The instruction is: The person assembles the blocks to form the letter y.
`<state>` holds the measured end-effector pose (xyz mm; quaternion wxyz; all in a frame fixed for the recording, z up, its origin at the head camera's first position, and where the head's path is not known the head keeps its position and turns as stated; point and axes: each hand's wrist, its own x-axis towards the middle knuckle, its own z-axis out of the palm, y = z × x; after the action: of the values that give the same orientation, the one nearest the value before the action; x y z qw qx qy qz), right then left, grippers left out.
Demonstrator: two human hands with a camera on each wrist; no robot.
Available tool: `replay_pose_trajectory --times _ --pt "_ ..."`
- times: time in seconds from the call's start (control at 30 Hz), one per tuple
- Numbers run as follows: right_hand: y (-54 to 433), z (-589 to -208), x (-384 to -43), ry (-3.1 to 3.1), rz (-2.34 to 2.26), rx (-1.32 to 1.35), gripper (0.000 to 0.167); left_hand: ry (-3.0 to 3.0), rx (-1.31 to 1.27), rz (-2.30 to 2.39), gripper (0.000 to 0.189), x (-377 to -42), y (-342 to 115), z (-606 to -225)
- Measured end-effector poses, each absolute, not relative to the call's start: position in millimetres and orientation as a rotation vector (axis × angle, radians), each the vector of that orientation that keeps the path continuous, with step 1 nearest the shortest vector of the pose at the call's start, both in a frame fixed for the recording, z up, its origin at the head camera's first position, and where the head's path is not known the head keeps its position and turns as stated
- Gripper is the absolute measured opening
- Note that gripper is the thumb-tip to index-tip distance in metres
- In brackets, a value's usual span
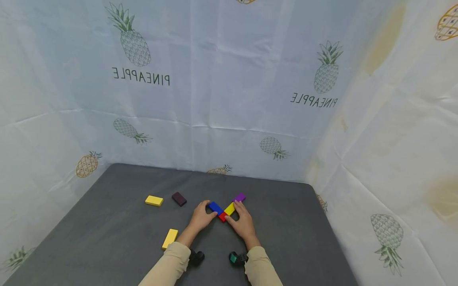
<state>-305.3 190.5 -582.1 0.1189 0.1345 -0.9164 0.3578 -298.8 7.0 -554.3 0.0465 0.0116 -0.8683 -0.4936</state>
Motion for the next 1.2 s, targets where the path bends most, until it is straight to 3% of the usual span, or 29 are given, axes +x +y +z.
replay_pose_trajectory --times 0.73,1.2 --pt "191 -583 -306 -2.687 1.027 0.374 0.064 -2.732 -0.201 -1.503 0.060 -298 -10 -560" --pt "192 -586 -307 -2.675 1.028 0.384 0.064 -2.780 -0.194 -1.522 0.065 -292 -13 -556"
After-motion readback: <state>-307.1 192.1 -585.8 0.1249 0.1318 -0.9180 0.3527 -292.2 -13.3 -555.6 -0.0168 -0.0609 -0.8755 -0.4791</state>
